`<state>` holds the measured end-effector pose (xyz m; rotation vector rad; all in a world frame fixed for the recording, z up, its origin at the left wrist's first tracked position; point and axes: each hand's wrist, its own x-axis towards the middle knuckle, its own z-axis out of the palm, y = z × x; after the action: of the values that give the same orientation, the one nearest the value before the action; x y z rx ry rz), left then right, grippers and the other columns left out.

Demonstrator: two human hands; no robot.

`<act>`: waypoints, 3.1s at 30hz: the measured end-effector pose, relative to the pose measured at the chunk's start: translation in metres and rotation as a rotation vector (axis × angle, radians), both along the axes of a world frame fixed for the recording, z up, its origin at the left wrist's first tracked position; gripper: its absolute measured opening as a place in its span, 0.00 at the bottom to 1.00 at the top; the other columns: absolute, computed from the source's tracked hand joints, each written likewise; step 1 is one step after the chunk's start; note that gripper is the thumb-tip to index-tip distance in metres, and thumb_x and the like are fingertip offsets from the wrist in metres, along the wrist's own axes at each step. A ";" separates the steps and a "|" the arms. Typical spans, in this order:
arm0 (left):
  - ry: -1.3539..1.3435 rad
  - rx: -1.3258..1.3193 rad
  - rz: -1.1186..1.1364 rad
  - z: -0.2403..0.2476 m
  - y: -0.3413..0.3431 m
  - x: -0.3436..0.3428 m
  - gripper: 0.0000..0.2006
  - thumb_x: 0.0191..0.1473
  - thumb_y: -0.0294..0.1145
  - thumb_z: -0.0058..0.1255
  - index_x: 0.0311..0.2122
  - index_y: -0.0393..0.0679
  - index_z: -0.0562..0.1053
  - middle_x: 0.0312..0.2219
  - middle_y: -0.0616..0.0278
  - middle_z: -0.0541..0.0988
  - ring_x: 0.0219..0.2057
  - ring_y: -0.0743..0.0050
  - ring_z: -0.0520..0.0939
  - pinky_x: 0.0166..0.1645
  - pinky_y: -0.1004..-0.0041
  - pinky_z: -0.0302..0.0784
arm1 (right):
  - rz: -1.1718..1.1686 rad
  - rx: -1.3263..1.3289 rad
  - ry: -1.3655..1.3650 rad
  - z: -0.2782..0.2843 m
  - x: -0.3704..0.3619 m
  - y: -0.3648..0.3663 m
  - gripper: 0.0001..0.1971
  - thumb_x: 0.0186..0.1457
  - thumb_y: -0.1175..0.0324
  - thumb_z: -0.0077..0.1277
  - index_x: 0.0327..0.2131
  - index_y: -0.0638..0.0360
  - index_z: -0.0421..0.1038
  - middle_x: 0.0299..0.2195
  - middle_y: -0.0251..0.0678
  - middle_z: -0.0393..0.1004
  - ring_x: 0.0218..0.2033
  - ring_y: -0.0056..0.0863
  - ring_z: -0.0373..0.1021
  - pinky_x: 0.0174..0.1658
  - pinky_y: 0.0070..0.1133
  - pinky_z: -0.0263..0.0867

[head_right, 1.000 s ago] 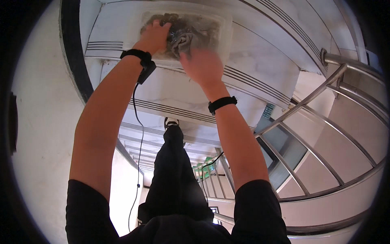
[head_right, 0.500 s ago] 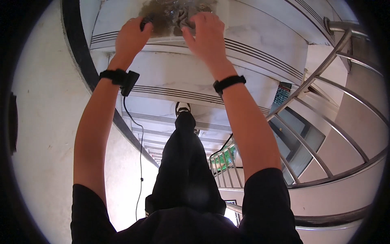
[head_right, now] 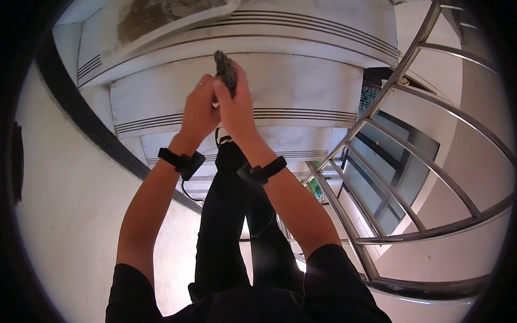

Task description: The person cleans a marble staircase using a cloth and a scrub pad. The person wipes the stairs and the side wall with the cloth dipped in a container of water and scrubs specific areas with the scrub pad before rinsing the cloth.

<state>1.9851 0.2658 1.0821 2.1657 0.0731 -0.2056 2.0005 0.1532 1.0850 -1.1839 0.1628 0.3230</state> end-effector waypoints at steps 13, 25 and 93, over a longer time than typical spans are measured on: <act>-0.108 0.877 0.329 -0.210 0.126 -0.075 0.31 0.62 0.44 0.50 0.68 0.44 0.62 0.68 0.51 0.60 0.69 0.47 0.59 0.68 0.43 0.56 | -0.226 -1.404 -0.237 -0.215 0.042 -0.208 0.30 0.61 0.66 0.52 0.63 0.72 0.60 0.59 0.59 0.64 0.62 0.54 0.60 0.66 0.42 0.55; -0.094 0.829 0.378 -0.219 0.122 -0.081 0.32 0.63 0.43 0.44 0.71 0.49 0.57 0.72 0.57 0.55 0.73 0.51 0.52 0.72 0.41 0.39 | 0.510 -1.647 -0.974 -0.204 0.053 0.002 0.23 0.55 0.64 0.50 0.55 0.56 0.72 0.58 0.38 0.68 0.61 0.42 0.62 0.60 0.40 0.59; -0.130 0.965 0.241 -0.218 0.124 -0.088 0.35 0.65 0.51 0.40 0.73 0.48 0.53 0.73 0.55 0.50 0.74 0.51 0.49 0.72 0.40 0.44 | 0.192 -2.072 -0.089 -0.215 0.122 -0.304 0.50 0.63 0.33 0.42 0.60 0.84 0.59 0.65 0.65 0.59 0.68 0.57 0.55 0.68 0.41 0.55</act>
<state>1.8972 0.3900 0.8638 3.0863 0.4296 0.1525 2.1225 -0.1504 0.8700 -3.2711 0.3107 0.1824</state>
